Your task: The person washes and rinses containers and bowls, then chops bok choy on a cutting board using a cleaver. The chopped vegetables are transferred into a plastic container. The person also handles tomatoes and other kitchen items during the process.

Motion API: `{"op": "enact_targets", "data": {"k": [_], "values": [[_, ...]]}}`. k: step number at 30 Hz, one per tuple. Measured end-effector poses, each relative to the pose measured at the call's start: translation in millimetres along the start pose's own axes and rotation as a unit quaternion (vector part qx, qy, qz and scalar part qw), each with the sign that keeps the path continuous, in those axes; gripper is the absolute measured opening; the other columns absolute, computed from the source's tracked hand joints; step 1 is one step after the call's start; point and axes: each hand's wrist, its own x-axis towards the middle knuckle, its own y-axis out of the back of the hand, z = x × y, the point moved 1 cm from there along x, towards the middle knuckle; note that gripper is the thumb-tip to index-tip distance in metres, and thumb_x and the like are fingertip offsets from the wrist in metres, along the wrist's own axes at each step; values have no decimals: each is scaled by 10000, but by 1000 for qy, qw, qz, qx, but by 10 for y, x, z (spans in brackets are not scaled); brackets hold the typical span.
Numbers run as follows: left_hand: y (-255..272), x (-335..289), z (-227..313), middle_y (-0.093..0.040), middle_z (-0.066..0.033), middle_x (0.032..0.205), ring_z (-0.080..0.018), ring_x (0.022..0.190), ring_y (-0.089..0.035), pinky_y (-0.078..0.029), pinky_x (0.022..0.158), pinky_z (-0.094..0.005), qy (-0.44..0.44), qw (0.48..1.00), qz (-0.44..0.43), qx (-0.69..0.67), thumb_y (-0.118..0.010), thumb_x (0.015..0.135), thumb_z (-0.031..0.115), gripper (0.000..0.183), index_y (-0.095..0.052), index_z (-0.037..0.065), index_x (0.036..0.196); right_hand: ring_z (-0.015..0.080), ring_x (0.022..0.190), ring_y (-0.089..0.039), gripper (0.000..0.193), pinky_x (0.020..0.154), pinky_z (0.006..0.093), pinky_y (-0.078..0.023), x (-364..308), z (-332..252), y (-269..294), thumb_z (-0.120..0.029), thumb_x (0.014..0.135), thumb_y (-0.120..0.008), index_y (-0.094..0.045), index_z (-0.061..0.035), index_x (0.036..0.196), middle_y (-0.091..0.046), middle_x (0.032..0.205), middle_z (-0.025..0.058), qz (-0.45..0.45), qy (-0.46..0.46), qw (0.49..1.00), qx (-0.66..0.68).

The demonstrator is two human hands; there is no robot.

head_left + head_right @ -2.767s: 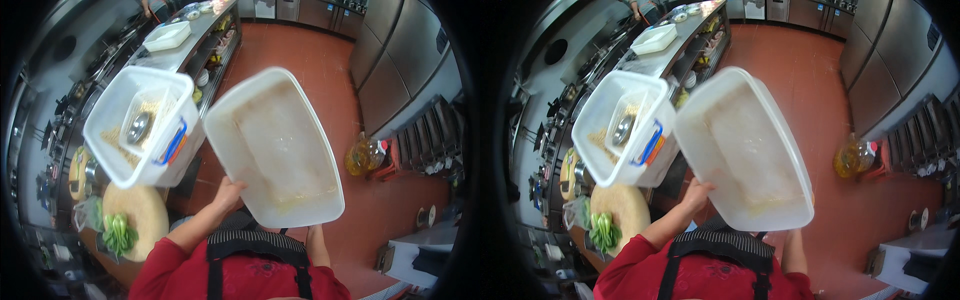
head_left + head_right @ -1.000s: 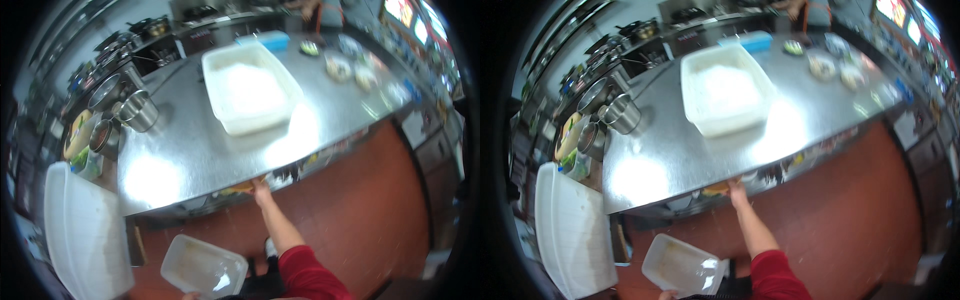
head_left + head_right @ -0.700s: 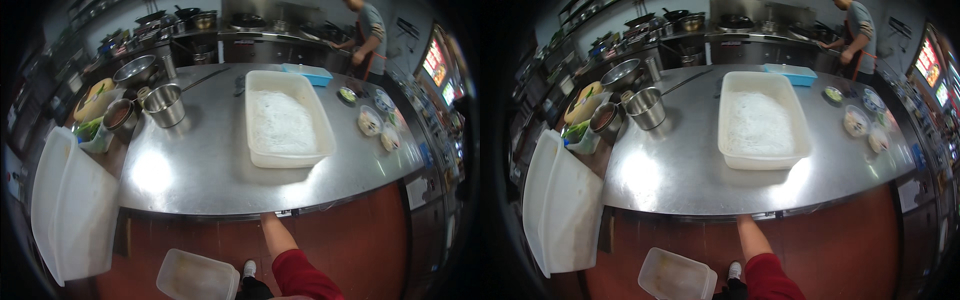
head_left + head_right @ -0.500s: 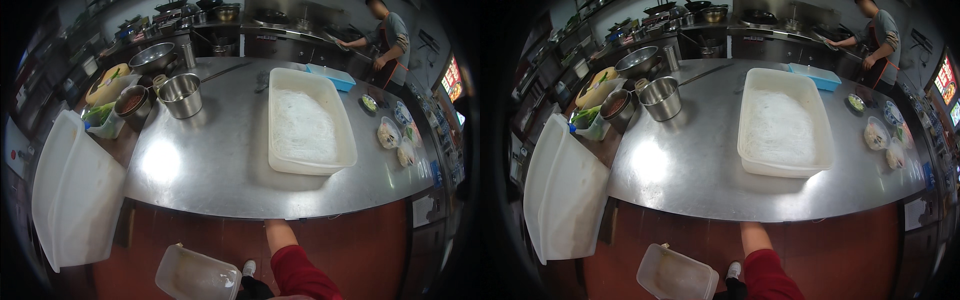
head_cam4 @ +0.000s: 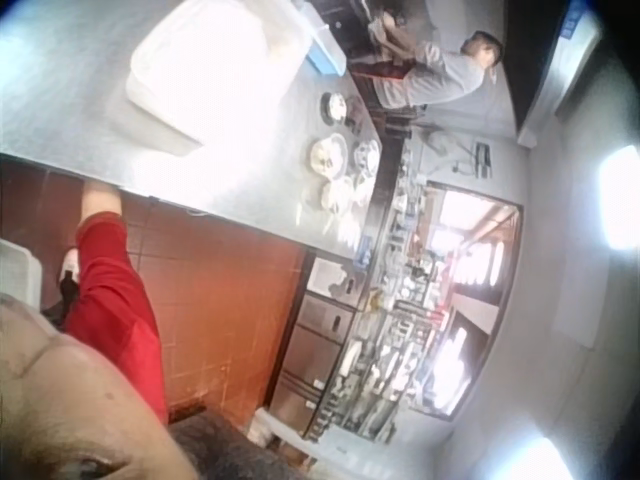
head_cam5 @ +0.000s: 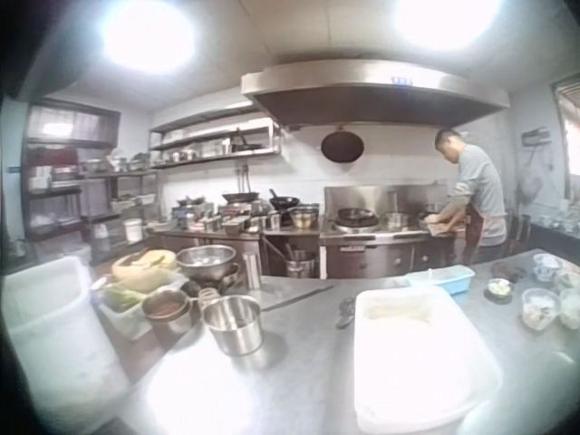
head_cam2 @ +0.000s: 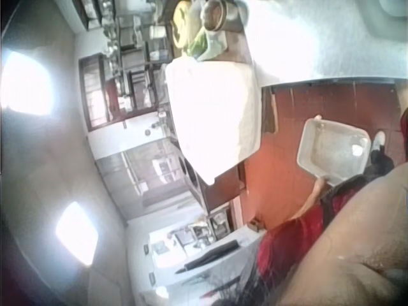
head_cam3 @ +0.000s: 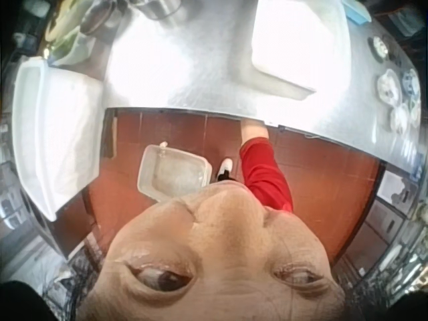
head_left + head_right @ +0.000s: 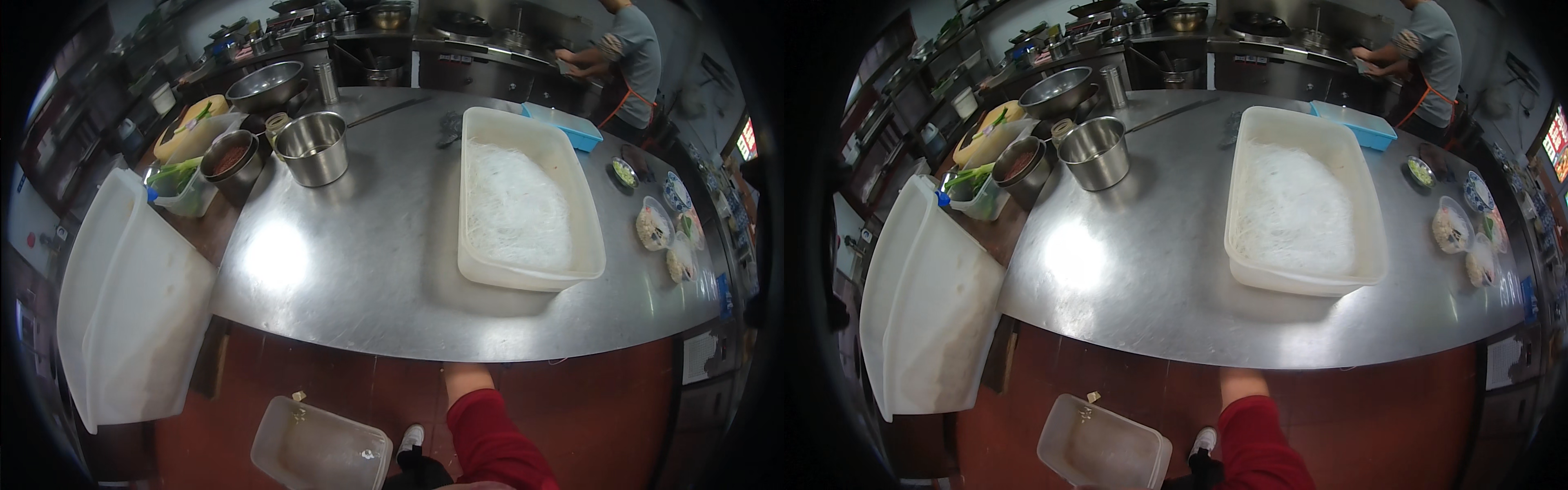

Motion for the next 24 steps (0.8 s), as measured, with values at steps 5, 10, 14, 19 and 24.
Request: {"op": "enact_targets", "data": {"k": [5, 10, 14, 19, 24], "values": [[-374, -684, 339, -505, -205, 1170, -374, 1015, -561, -483, 820, -528, -128, 987, 13, -94, -510, 797, 82, 530, -329, -46, 1278, 247, 888, -636, 361, 663, 329, -553, 34, 24, 31, -285, 938, -477, -488, -35, 1197, -602, 1071, 136, -15, 30, 998, -44], [-378, -536, 471, -545, -193, 1140, -339, 1033, -542, -455, 897, -441, -175, 979, -11, -106, -498, 825, 87, 465, -410, -67, 1255, 248, 890, -636, 371, 669, 330, -552, 208, 27, 8, -296, 940, -473, -488, -36, 1203, -602, 1076, 137, -68, 82, 990, -92], [-355, -247, 621, -603, -158, 1036, -288, 873, -620, -532, 718, -404, -212, 974, -22, -78, -499, 821, 99, 395, -480, -55, 1184, 249, 893, -637, 379, 673, 332, -551, -140, 103, -92, -305, 941, -470, -488, -36, 1207, -601, 1081, 138, -165, 42, 977, -131], [-496, -421, 858, -563, -199, 1104, -319, 937, -601, -530, 768, -429, -174, 980, -70, -64, -457, 813, 35, 422, -429, -85, 1217, 213, 969, -600, 566, 773, 347, -517, -1658, 174, 82, -426, 926, -464, -401, -25, 1319, -544, 1220, 149, -277, -189, 907, -254], [-517, -614, 1057, -591, -201, 1053, -300, 903, -616, -534, 712, -406, -205, 977, -55, 34, -475, 824, 75, 365, -497, -67, 1159, 266, 1267, -377, 695, 968, 417, -393, -3014, 231, 272, -481, 914, -459, -236, -55, 1416, -353, 1400, 161, -194, -181, 960, -95]]}}
